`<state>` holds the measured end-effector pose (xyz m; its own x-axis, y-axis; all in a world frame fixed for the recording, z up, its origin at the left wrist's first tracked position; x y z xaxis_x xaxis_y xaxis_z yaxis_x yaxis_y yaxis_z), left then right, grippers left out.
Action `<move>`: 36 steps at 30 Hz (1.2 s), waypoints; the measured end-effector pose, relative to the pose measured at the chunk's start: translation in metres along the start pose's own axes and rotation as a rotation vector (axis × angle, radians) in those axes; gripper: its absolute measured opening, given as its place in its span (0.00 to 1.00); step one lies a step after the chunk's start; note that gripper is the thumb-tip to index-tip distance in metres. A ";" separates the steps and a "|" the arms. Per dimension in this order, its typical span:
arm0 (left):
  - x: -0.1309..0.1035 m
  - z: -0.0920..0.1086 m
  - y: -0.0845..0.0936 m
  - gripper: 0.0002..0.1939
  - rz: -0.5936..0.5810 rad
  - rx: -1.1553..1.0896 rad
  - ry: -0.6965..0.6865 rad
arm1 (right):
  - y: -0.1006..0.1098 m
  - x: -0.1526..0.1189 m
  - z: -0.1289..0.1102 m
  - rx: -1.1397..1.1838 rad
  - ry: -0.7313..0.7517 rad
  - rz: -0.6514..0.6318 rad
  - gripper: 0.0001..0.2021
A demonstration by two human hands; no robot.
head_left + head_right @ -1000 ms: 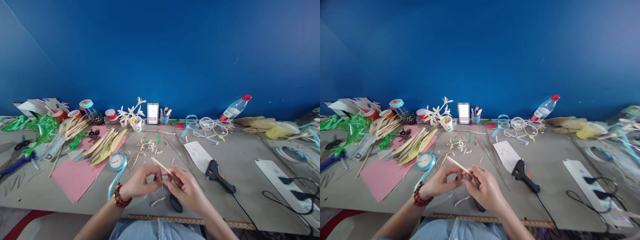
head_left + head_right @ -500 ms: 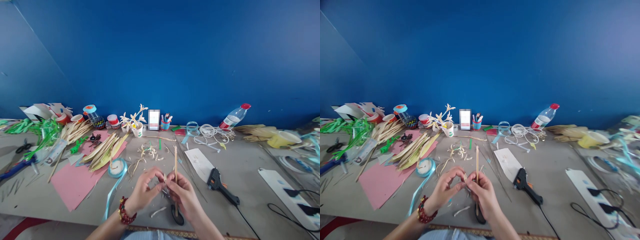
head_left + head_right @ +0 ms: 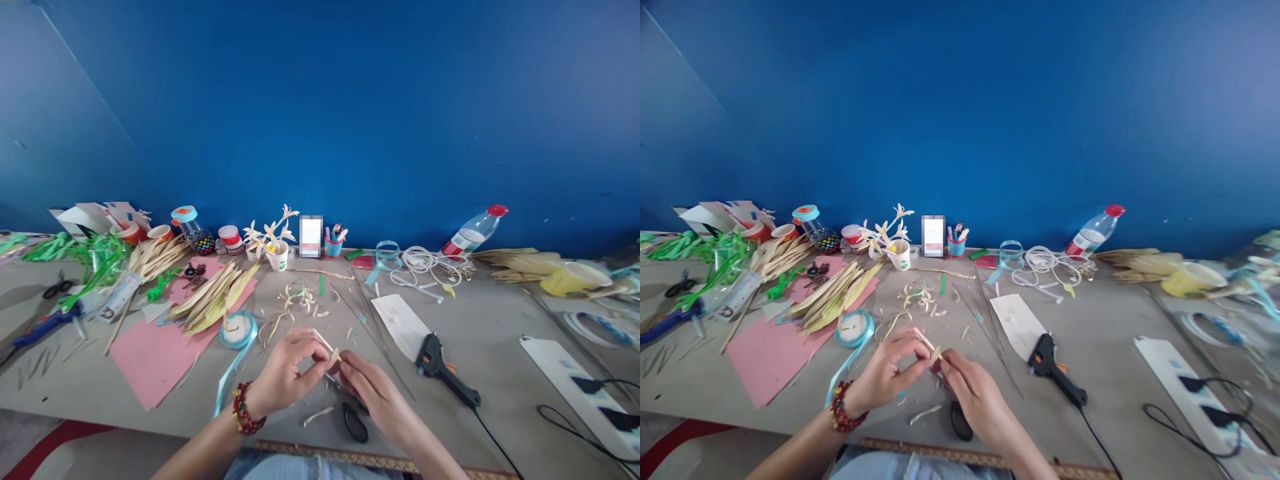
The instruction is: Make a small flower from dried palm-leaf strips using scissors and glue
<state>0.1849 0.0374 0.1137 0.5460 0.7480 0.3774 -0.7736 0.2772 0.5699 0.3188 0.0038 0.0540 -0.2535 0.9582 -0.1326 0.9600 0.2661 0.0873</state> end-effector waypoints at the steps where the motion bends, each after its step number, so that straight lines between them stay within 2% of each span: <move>1: 0.000 0.001 0.000 0.06 -0.001 0.007 -0.009 | 0.000 0.000 -0.004 -0.074 0.013 -0.007 0.20; 5: 0.000 0.002 -0.001 0.06 0.022 0.014 -0.026 | -0.004 0.003 -0.012 -0.271 0.042 -0.041 0.23; 9: -0.003 0.000 0.000 0.06 0.082 0.012 -0.005 | -0.004 0.007 -0.011 -0.248 0.054 -0.045 0.27; 12: -0.004 -0.001 0.000 0.05 0.083 -0.002 0.000 | -0.009 0.008 -0.004 -0.063 0.006 -0.078 0.29; 16: -0.003 0.007 -0.001 0.03 0.025 -0.048 -0.062 | -0.026 0.004 0.017 0.305 -0.216 -0.175 0.30; 19: -0.002 0.013 0.001 0.04 -0.011 -0.057 -0.095 | -0.036 -0.002 0.020 0.505 -0.316 -0.260 0.29; 22: -0.003 0.011 0.003 0.06 -0.026 -0.029 -0.095 | -0.029 -0.007 0.009 0.629 -0.325 -0.314 0.29; 24: -0.004 0.005 0.004 0.07 -0.024 -0.022 -0.057 | -0.017 -0.007 0.001 0.689 -0.308 -0.295 0.30; 26: -0.005 -0.002 0.005 0.08 -0.015 -0.043 -0.011 | 0.000 -0.005 -0.003 0.645 -0.258 -0.189 0.30; 28: -0.005 -0.004 0.006 0.08 -0.005 -0.076 0.005 | 0.010 -0.001 -0.002 0.479 -0.205 -0.077 0.30; 29: -0.004 -0.003 0.005 0.07 0.000 -0.086 -0.001 | 0.010 0.000 -0.001 0.382 -0.183 -0.058 0.29; 32: -0.002 0.001 0.005 0.06 0.018 -0.093 -0.032 | -0.007 0.004 0.000 0.163 -0.091 -0.119 0.29; 36: -0.001 0.003 0.003 0.06 0.025 -0.060 -0.051 | -0.017 0.008 -0.002 0.042 0.013 -0.108 0.30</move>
<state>0.1832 0.0357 0.1177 0.5412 0.7236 0.4284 -0.8039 0.2957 0.5161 0.2999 0.0066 0.0534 -0.3567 0.9257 -0.1262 0.9312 0.3631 0.0317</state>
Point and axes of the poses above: each hand's wrist, its own x-axis towards the middle knuckle, its own y-axis out of the back of the hand, z = x × y, the point moved 8 cm from there along x, towards the middle knuckle, and after that the axes turned 6 degrees about x, right-handed, at the moved point
